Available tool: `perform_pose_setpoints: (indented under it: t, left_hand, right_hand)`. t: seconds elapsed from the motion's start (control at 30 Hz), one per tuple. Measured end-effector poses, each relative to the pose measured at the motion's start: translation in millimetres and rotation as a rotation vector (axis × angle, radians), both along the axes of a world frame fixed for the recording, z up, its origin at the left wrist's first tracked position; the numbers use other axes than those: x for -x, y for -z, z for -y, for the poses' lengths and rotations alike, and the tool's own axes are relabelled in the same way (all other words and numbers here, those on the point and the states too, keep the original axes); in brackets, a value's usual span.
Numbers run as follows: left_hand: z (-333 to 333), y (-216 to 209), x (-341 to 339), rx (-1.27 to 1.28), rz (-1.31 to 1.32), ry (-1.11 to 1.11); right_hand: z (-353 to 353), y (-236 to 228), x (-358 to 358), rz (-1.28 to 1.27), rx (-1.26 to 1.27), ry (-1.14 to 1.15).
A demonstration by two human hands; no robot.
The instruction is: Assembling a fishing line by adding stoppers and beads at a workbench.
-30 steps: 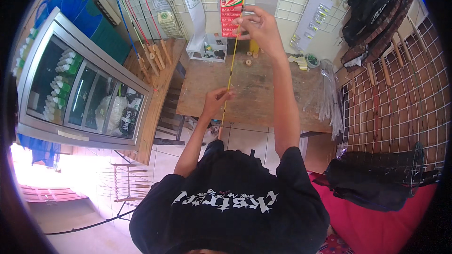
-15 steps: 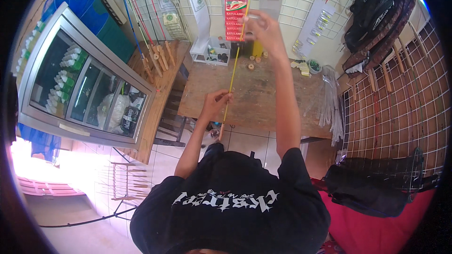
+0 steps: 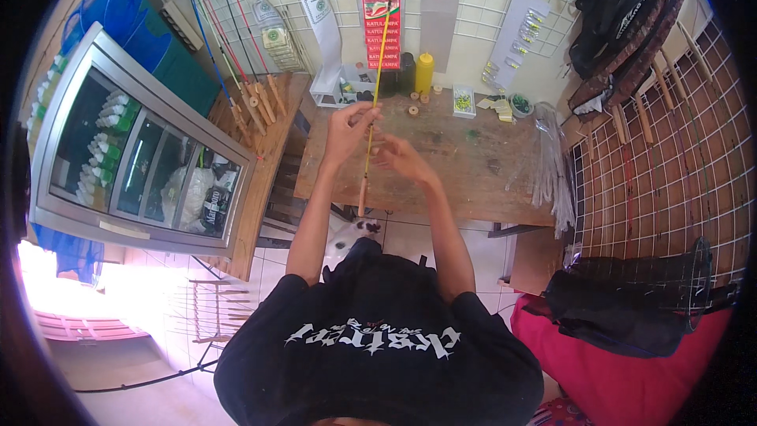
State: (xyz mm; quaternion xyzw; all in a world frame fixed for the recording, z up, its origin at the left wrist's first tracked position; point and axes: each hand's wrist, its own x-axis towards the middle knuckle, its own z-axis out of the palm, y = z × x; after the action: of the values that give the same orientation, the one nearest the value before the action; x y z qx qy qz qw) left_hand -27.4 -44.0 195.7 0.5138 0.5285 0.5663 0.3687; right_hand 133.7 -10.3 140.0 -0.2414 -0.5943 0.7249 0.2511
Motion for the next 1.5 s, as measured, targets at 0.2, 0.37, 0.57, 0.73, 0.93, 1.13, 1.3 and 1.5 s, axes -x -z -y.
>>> perform_pose_setpoints:
  t: [0.2, 0.37, 0.57, 0.73, 0.93, 1.13, 1.3, 1.5]
  left_hand:
    - [-18, -8, 2, -0.100, 0.025, -0.004]
    - [-25, 9, 15, -0.086, -0.034, -0.031]
    - [-31, 40, 31, 0.020, -0.117, 0.131]
    - [-44, 64, 42, 0.065, -0.043, 0.160]
    - [-56, 91, 58, 0.096, -0.066, 0.278]
    - [-69, 110, 72, 0.118, -0.001, 0.211]
    - [-76, 110, 76, 0.166, -0.117, 0.211]
    - [-91, 127, 84, 0.255, -0.096, 0.272]
  right_hand:
    - [-6, 19, 16, 0.062, -0.203, 0.105]
    - [-22, 15, 27, 0.012, -0.215, 0.206]
    - [-45, 6, 39, -0.046, -0.219, 0.342]
    - [-58, 6, 51, -0.051, -0.212, 0.377]
    - [-79, 26, 60, -0.008, -0.271, 0.398]
    - [-79, 24, 78, 0.022, -0.246, 0.432]
    - [-88, 38, 87, 0.009, -0.324, 0.494]
    - [-99, 33, 92, 0.039, -0.375, 0.525]
